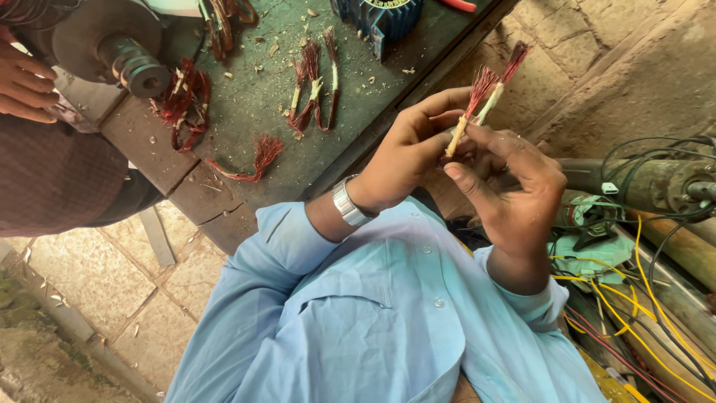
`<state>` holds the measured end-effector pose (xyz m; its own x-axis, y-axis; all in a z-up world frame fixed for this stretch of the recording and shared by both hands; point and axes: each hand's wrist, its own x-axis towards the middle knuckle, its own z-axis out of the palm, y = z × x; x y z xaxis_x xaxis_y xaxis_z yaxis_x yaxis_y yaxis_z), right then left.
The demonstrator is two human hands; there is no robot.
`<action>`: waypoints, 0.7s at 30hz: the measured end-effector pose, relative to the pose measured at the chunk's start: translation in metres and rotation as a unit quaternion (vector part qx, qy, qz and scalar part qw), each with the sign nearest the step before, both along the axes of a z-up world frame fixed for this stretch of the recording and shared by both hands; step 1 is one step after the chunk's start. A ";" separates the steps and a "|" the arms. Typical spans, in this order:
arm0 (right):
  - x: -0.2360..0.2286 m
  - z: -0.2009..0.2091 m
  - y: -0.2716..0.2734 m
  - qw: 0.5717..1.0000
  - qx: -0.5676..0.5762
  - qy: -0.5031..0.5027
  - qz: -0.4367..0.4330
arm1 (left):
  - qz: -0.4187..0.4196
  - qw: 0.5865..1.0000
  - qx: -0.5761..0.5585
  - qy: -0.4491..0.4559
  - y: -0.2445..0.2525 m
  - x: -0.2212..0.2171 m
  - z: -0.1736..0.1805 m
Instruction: The person twists bundles of red copper wire by hand into compact strands. They repeatedly pick up wire bundles, align them, and twist them together, placing finished bundles on the workbench. The person also handles a blue motor stator and other wire pieces on the table.
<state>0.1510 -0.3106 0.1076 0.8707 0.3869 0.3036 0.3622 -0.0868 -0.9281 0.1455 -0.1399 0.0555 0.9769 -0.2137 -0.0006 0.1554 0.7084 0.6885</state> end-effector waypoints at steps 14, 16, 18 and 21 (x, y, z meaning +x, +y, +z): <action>0.006 0.000 -0.001 0.977 0.081 -0.012 -0.195 | -0.117 0.985 -0.124 0.029 0.012 0.002 0.016; 0.012 -0.005 -0.007 0.984 0.123 0.060 -0.111 | -0.129 0.983 -0.130 0.025 0.014 0.002 0.017; 0.015 -0.013 -0.011 0.977 0.166 0.123 -0.055 | -0.139 0.981 -0.132 0.028 0.013 0.002 0.015; 0.018 -0.026 -0.015 0.960 0.220 0.172 -0.028 | -0.146 0.974 -0.171 0.028 0.006 0.003 0.011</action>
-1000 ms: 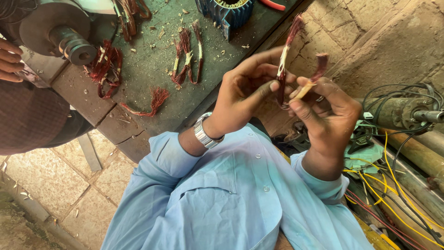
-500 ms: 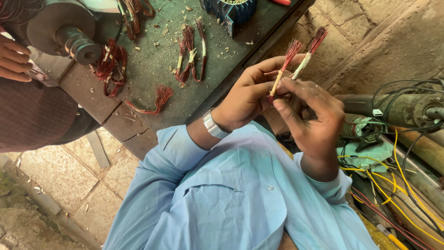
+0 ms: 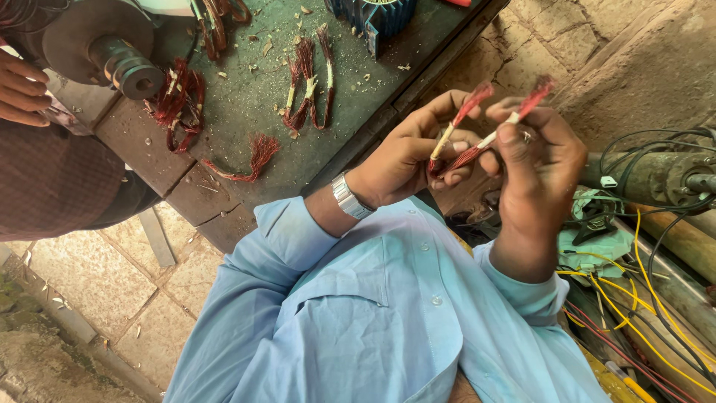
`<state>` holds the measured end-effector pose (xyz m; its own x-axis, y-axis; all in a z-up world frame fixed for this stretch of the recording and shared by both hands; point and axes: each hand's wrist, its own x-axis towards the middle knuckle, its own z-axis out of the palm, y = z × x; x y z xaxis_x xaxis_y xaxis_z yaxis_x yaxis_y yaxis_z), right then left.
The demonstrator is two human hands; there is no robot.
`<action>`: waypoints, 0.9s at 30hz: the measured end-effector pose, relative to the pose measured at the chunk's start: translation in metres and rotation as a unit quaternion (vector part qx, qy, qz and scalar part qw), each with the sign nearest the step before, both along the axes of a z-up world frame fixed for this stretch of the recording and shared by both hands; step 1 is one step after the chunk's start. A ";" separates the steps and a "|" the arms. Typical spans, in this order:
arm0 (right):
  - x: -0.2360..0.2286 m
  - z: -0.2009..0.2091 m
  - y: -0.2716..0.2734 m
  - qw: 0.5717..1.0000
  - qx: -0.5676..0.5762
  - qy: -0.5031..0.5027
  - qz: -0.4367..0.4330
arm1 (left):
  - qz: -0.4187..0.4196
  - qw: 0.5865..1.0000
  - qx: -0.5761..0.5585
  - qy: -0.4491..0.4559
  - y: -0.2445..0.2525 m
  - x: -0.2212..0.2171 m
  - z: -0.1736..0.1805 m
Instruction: The person twists bundles of red copper wire by hand into compact strands. They repeatedly pick up wire bundles, align them, and twist them together, placing finished bundles on the workbench. The person also handles a blue motor stator and other wire pieces on the table.
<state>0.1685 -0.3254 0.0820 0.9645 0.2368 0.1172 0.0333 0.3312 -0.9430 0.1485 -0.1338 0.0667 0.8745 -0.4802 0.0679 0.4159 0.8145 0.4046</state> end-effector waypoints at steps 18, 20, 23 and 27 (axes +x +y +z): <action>0.006 -0.005 0.000 0.999 -0.008 -0.051 0.003 | 0.328 0.875 0.342 -0.105 0.014 0.010 -0.016; 0.004 -0.007 0.004 0.998 0.019 -0.056 0.017 | 0.358 0.866 0.341 -0.076 0.020 0.013 -0.017; 0.001 -0.013 0.012 0.996 0.042 -0.071 0.030 | 0.383 0.886 0.259 0.008 0.031 0.017 -0.016; -0.003 -0.025 0.027 0.993 0.061 -0.095 0.021 | 0.378 0.903 0.159 0.126 0.042 0.021 -0.008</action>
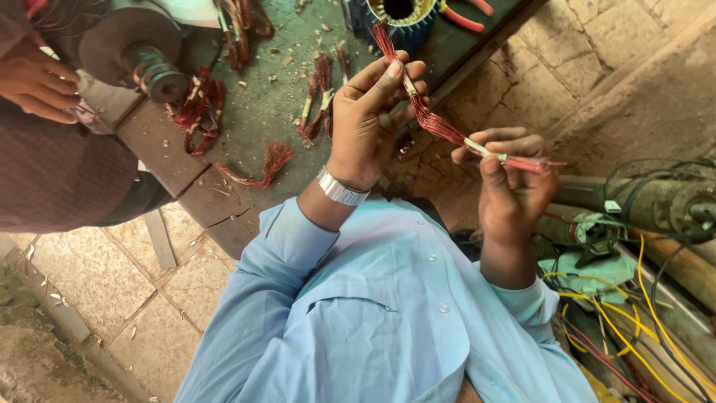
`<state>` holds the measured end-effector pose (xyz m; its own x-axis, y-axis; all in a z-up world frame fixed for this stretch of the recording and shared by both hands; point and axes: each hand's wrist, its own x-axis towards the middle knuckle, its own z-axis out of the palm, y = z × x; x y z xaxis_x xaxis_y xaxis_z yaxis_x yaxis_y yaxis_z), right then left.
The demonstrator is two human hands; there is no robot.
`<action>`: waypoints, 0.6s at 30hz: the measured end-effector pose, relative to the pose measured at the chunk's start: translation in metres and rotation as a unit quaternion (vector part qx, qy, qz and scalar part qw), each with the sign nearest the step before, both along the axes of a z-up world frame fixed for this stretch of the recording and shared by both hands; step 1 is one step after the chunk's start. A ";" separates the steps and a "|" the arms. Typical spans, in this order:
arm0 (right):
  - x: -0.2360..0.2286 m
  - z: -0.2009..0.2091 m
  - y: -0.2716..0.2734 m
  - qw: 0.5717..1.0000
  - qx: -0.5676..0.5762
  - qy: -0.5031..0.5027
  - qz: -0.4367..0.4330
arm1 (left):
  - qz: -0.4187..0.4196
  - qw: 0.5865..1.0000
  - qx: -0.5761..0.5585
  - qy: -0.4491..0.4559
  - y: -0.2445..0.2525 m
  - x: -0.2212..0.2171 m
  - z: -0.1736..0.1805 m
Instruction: The person twists bundles of red copper wire by hand into compact strands. They repeatedly pick up wire bundles, align them, and twist them together, placing finished bundles on the workbench. The person also handles a blue motor stator and other wire pieces on the table.
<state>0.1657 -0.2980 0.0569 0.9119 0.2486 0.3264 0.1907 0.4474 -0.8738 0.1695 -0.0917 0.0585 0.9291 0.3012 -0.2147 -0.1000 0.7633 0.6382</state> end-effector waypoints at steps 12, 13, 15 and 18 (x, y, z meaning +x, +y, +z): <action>0.045 0.008 -0.027 0.950 -0.019 0.209 0.232 | -0.045 0.961 0.236 -0.137 0.004 -0.008 -0.004; 0.048 0.006 -0.024 0.919 0.011 0.253 0.300 | -0.062 0.961 0.226 -0.145 0.003 -0.007 -0.005; 0.046 0.001 -0.021 0.876 0.017 0.303 0.375 | -0.097 0.961 0.203 -0.159 -0.001 -0.005 -0.007; 0.036 -0.007 -0.018 0.877 -0.061 0.312 0.361 | -0.112 0.956 0.219 -0.162 -0.009 -0.002 -0.011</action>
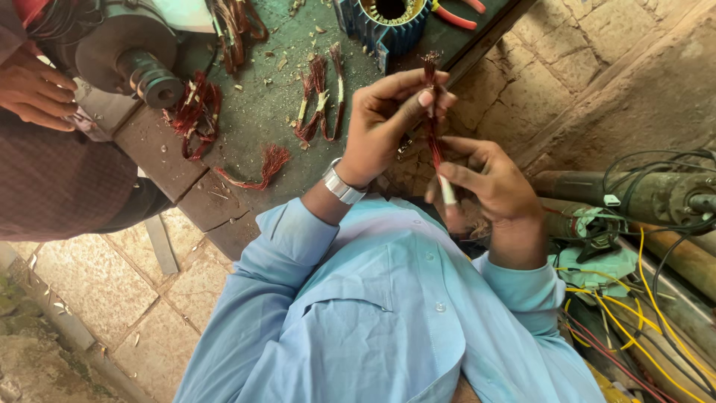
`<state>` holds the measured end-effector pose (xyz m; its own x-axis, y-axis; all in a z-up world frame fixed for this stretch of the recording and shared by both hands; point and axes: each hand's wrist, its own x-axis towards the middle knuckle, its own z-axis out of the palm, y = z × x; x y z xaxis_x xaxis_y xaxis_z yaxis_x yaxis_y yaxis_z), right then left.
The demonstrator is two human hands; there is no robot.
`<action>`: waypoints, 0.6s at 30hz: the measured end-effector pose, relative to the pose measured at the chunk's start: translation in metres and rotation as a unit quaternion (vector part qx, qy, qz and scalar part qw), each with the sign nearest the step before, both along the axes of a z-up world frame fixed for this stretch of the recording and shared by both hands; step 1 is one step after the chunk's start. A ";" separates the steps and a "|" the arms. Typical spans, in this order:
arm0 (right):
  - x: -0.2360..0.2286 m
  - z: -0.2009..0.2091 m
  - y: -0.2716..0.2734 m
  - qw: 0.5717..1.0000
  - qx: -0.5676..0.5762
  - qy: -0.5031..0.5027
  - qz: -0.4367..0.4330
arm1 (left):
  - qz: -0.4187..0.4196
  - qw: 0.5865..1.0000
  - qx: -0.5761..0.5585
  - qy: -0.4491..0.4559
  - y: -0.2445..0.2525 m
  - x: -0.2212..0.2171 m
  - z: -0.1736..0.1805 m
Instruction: The person twists bundles of red copper wire by hand into compact strands. They repeatedly pick up wire bundles, align them, and twist them together, placing finished bundles on the workbench. The person also handles a blue motor stator and other wire pieces on the table.
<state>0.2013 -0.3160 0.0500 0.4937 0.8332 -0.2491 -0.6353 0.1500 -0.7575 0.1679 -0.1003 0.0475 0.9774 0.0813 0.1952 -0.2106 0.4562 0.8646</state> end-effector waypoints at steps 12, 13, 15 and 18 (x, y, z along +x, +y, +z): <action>-0.009 0.013 0.003 0.920 -0.178 -0.277 -0.212 | 0.051 0.938 0.290 0.183 -0.002 0.015 -0.061; -0.009 0.014 0.003 0.918 -0.174 -0.283 -0.217 | 0.052 0.936 0.291 0.192 -0.003 0.015 -0.060; -0.009 0.015 0.003 0.915 -0.170 -0.288 -0.226 | 0.051 0.978 0.182 0.091 -0.003 0.014 -0.053; -0.010 0.016 0.002 0.913 -0.177 -0.287 -0.231 | 0.027 0.994 0.085 0.069 -0.003 0.009 -0.034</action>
